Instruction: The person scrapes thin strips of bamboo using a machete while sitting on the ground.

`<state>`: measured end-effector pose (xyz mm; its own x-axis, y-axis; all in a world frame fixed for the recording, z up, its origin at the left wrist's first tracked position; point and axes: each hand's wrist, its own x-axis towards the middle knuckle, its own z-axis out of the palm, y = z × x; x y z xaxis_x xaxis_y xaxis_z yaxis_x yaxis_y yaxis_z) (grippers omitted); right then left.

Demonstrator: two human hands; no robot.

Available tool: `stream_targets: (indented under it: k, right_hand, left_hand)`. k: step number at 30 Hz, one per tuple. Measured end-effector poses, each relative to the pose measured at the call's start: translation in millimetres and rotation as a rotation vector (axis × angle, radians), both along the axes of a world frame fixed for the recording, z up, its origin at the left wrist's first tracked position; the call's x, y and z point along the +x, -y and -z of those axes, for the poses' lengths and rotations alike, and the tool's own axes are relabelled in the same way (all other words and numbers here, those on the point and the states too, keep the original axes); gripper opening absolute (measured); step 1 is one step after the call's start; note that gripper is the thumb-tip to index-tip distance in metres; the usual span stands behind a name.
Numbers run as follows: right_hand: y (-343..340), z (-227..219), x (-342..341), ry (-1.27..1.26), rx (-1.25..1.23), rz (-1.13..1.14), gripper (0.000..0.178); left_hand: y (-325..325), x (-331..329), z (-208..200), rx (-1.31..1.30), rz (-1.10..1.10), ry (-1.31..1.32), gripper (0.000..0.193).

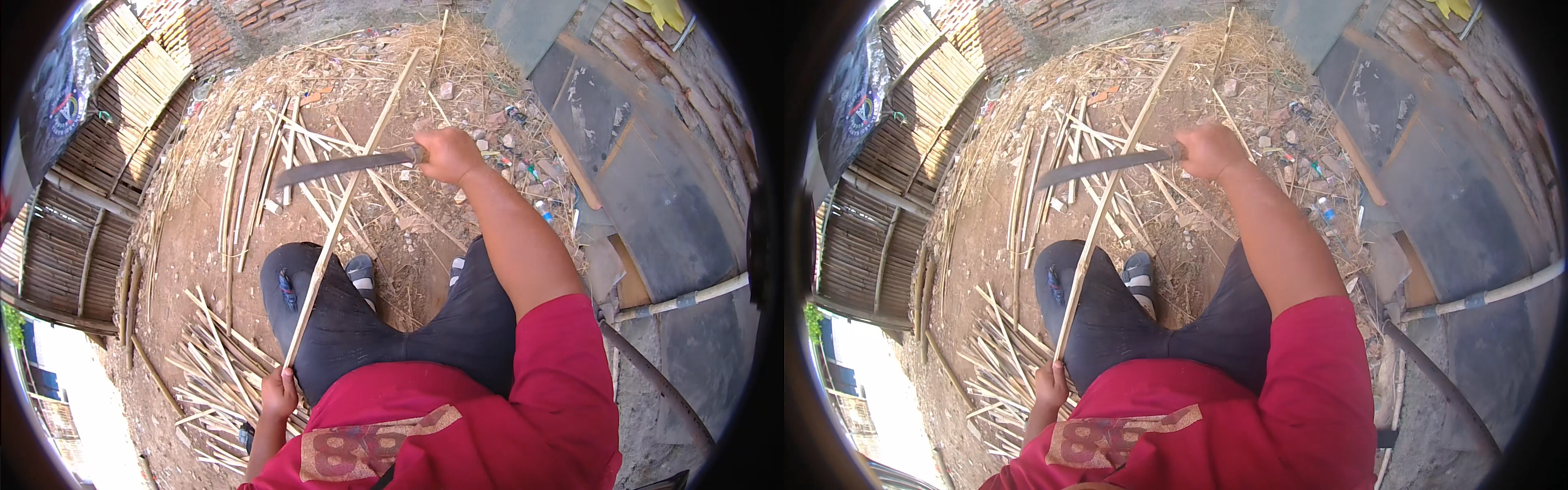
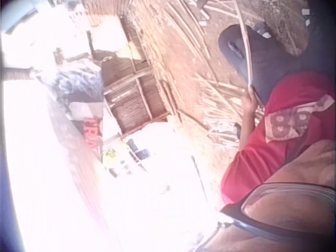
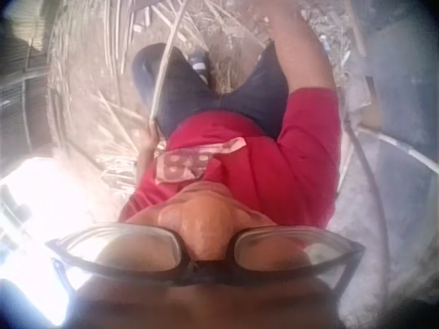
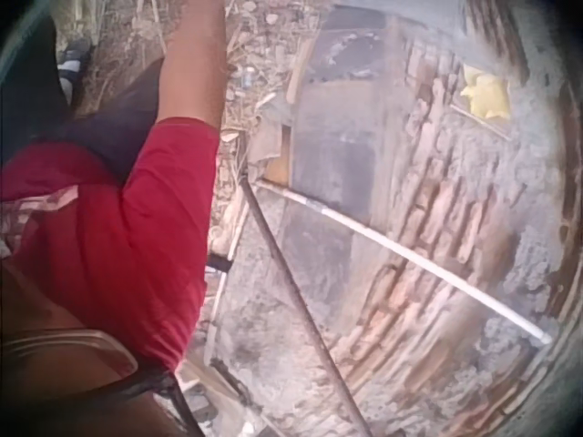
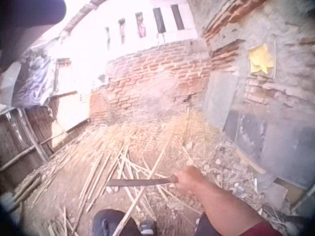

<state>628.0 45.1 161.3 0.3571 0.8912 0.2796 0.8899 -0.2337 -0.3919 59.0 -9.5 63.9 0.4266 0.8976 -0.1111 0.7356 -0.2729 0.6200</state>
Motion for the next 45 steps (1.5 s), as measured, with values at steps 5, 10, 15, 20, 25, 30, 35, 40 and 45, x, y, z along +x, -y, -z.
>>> stream_targets:
  k: [5,10,15,20,25,30,35,40,45]
  right_hand:
    - [5.9,25.0,49.7,-0.265,-0.017,0.335,0.039]
    - [0.3,7.9,21.3,-0.3,0.088,0.203,0.038]
    - [10.1,-18.1,-9.3,0.069,0.102,-0.211,0.029]
    - [-1.5,1.1,34.8,-0.182,0.047,0.131,0.037]
    - [-4.4,16.3,51.8,-0.321,0.077,0.266,0.044]
    - [-3.5,5.8,14.4,-0.096,0.137,0.044,0.039]
    - [-1.8,-13.1,2.5,0.173,0.103,-0.203,0.029]
    - [0.5,6.0,31.2,-0.064,0.193,0.046,0.033]
    - [-4.4,5.8,18.0,0.076,0.206,-0.031,0.033]
  left_hand:
    - [-6.6,-8.9,-10.5,-0.104,-0.017,-0.041,0.052]
    - [-1.4,-15.5,10.3,-0.237,-0.055,0.08,0.056]
    - [-7.0,-10.8,16.0,-0.237,-0.005,0.185,0.058]
    - [-19.3,-6.9,15.6,-0.209,0.015,0.117,0.056]
    - [-24.6,-13.9,9.9,-0.377,0.0,0.149,0.056]
    - [-24.6,-14.5,20.8,-0.457,0.017,0.229,0.056]
    - [-25.7,-15.7,19.1,-0.407,0.035,0.201,0.057]
    - [-27.0,-12.2,15.7,-0.405,0.033,0.178,0.057]
    - [-25.5,-10.4,13.5,-0.41,0.039,0.182,0.057]
